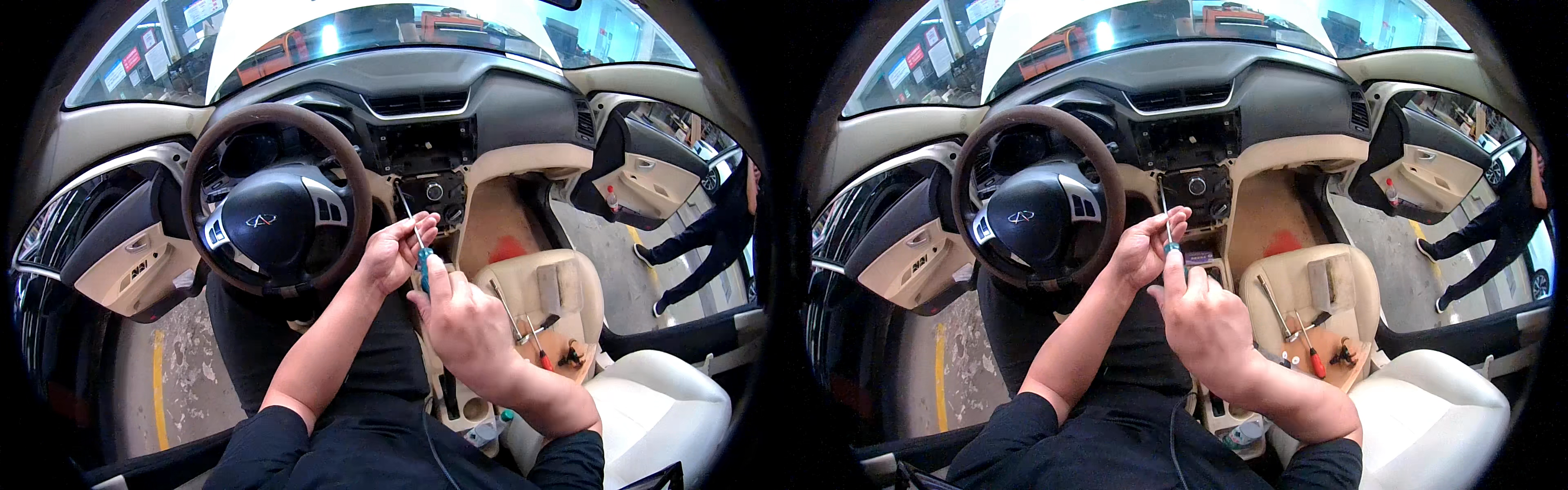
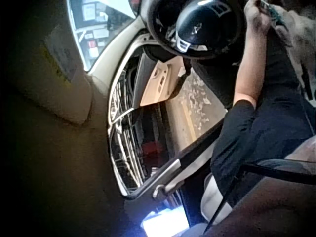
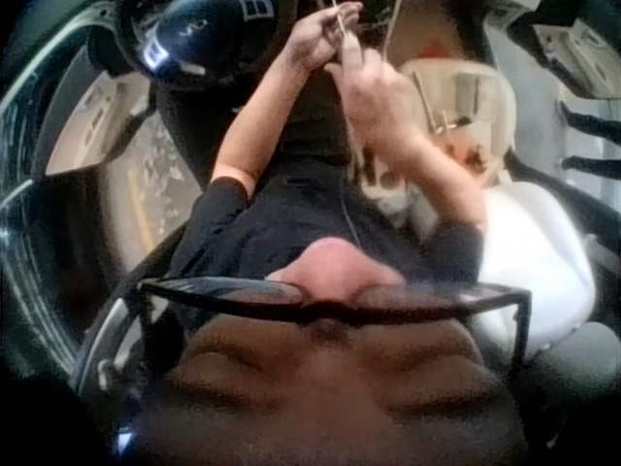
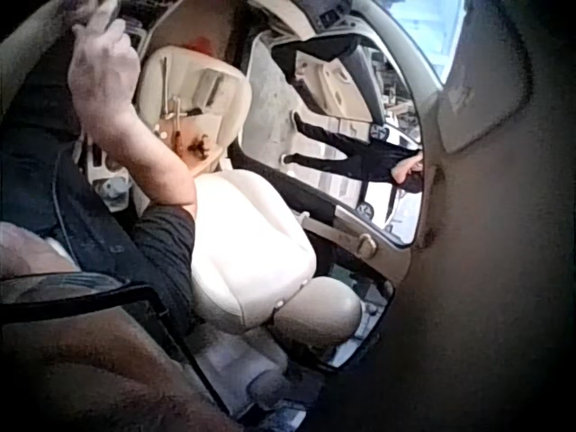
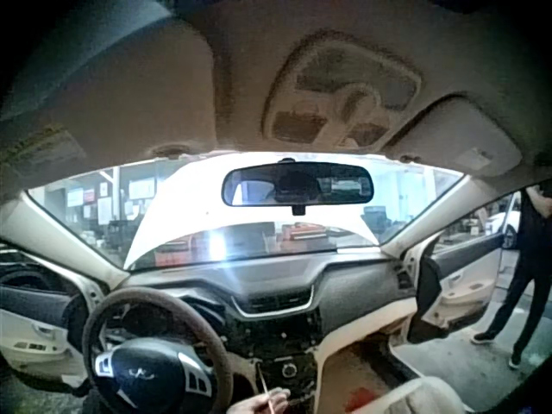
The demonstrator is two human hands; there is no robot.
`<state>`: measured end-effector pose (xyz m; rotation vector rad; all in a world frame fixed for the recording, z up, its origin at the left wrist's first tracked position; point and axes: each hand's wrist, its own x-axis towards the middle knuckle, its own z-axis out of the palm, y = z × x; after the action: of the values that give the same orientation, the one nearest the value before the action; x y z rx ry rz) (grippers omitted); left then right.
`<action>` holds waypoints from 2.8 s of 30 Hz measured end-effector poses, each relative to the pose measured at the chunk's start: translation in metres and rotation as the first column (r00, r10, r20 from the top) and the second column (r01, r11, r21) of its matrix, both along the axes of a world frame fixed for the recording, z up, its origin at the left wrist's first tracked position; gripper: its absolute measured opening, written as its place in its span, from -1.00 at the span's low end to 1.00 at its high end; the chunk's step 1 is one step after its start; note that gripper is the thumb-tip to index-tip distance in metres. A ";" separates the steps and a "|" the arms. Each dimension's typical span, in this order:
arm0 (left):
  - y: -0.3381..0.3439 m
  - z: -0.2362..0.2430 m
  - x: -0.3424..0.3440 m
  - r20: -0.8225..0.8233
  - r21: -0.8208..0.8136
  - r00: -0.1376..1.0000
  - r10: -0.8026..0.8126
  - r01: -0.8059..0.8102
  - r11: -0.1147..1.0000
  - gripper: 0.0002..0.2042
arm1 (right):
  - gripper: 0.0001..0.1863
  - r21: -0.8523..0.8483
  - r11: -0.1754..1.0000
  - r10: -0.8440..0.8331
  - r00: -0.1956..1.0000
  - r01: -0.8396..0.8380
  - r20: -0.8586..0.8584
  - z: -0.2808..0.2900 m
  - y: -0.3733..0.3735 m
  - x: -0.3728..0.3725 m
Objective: The person walks through a garage and enters a white sedan. They remove the center console panel and the car radio unit, then use a screwdriver to unscrew and remove the dashboard trim and ignition switch assembly.
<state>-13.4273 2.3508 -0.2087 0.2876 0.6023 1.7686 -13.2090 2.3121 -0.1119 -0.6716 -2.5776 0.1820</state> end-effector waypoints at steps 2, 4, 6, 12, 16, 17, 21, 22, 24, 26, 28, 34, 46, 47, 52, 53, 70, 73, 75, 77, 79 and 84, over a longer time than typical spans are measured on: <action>0.000 0.001 0.002 0.000 -0.041 1.000 0.008 -0.008 0.999 -0.70 | -0.54 0.150 0.987 0.062 0.998 -0.061 0.000 -0.008 0.008 0.000; 0.003 -0.008 -0.006 -0.148 -0.074 0.989 0.020 -0.031 0.997 -0.69 | -0.56 0.318 0.935 0.181 0.982 -0.158 -0.046 -0.006 0.019 -0.002; 0.006 -0.010 -0.013 -0.155 -0.078 0.988 -0.015 0.003 0.997 -0.68 | -0.60 0.385 0.901 0.232 0.972 -0.200 -0.038 -0.002 0.018 -0.001; 0.013 -0.011 -0.007 -0.045 -0.093 0.997 0.069 -0.072 0.993 -0.72 | -0.57 -0.108 0.994 -0.009 0.997 0.017 0.071 0.001 0.008 -0.002; 0.072 -0.067 -0.047 -0.652 -0.205 0.716 0.249 -0.482 0.852 -0.66 | -0.66 0.402 0.909 0.166 0.980 -0.108 -0.112 -0.007 0.019 -0.008; 0.084 -0.064 -0.046 -0.721 -0.219 0.644 0.256 -0.562 0.798 -0.62 | -0.68 0.397 0.910 0.171 0.980 -0.115 -0.106 -0.005 0.022 -0.005; 0.109 -0.068 -0.071 -0.992 0.123 -0.117 0.049 -0.789 0.602 -0.65 | -0.71 0.340 0.932 0.169 0.980 -0.124 -0.106 0.001 0.023 -0.002; 0.112 -0.068 -0.070 -0.967 0.232 -0.251 0.049 -0.778 0.584 -0.64 | -0.71 0.330 0.937 0.162 0.980 -0.117 -0.112 0.000 0.024 -0.001; 0.124 -0.072 -0.077 -0.971 0.173 -0.238 -0.030 -0.780 0.602 -0.67 | -0.71 0.325 0.940 0.154 0.980 -0.106 -0.126 -0.005 0.027 -0.001; 0.124 -0.062 -0.073 -0.958 0.177 -0.280 -0.068 -0.757 0.629 -0.72 | -0.69 0.322 0.940 0.169 0.976 -0.117 -0.138 -0.010 0.030 0.000; 0.121 -0.058 -0.075 -0.939 0.203 -0.334 -0.085 -0.734 0.649 -0.73 | -0.71 0.322 0.937 0.199 0.963 -0.133 -0.183 -0.013 0.032 0.001; 0.118 -0.055 -0.078 -0.909 0.274 -0.410 -0.071 -0.718 0.639 -0.77 | -0.77 0.291 0.941 0.255 0.928 -0.174 -0.272 -0.025 0.033 -0.001; 0.112 -0.049 -0.044 -0.860 0.351 -0.510 0.032 -0.544 0.762 -0.74 | -0.80 0.279 0.949 0.278 0.813 -0.149 -0.511 0.011 0.076 0.025; 0.104 -0.042 -0.029 -0.790 0.435 -0.593 0.157 -0.361 0.825 -0.74 | -0.85 0.297 0.952 0.242 0.773 -0.073 -0.587 0.015 0.089 0.026; 0.067 -0.070 -0.014 -0.963 0.078 -0.256 -0.083 -0.561 0.824 -0.80 | -0.81 0.232 0.947 -0.016 0.755 0.222 -0.656 0.065 0.157 0.100; 0.076 -0.071 0.007 -0.981 0.124 -0.193 0.035 -0.474 0.872 -0.80 | -0.80 0.105 0.962 -0.128 0.756 0.253 -0.642 0.082 0.177 0.125; 0.205 -0.081 0.238 -0.900 0.143 -0.341 0.273 0.361 0.921 -0.83 | -0.60 -0.416 0.798 -0.540 0.824 0.436 -0.172 -0.036 0.284 0.171; 0.164 -0.059 0.183 -0.932 0.226 -0.240 0.272 0.201 0.953 -0.85 | -0.57 -0.496 0.730 -0.472 0.872 0.469 0.129 -0.062 0.298 0.192; 0.133 -0.058 0.123 -0.984 0.152 -0.118 0.136 -0.134 0.979 -0.88 | -0.60 -0.614 0.581 -0.286 0.840 0.534 0.460 -0.072 0.287 0.186; 0.115 -0.075 0.055 -0.965 0.247 -0.187 0.183 -0.412 0.877 -0.76 | -0.62 -0.457 0.647 -0.111 0.669 0.611 0.735 -0.107 0.284 0.166; 0.099 -0.099 -0.007 -0.979 0.206 -0.131 0.159 -0.654 0.728 -0.62 | -0.62 -0.432 0.584 -0.022 0.545 0.688 0.838 -0.132 0.272 0.138; 0.094 -0.116 -0.064 -0.996 0.090 -0.058 0.070 -0.732 0.676 -0.52 | -0.68 -0.325 0.749 0.087 0.400 0.577 0.912 -0.184 0.254 0.093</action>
<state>-13.4916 2.4453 -0.3250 1.0935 2.4514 1.6428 -13.1162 2.5661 -0.2962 -1.8902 -3.3428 0.7762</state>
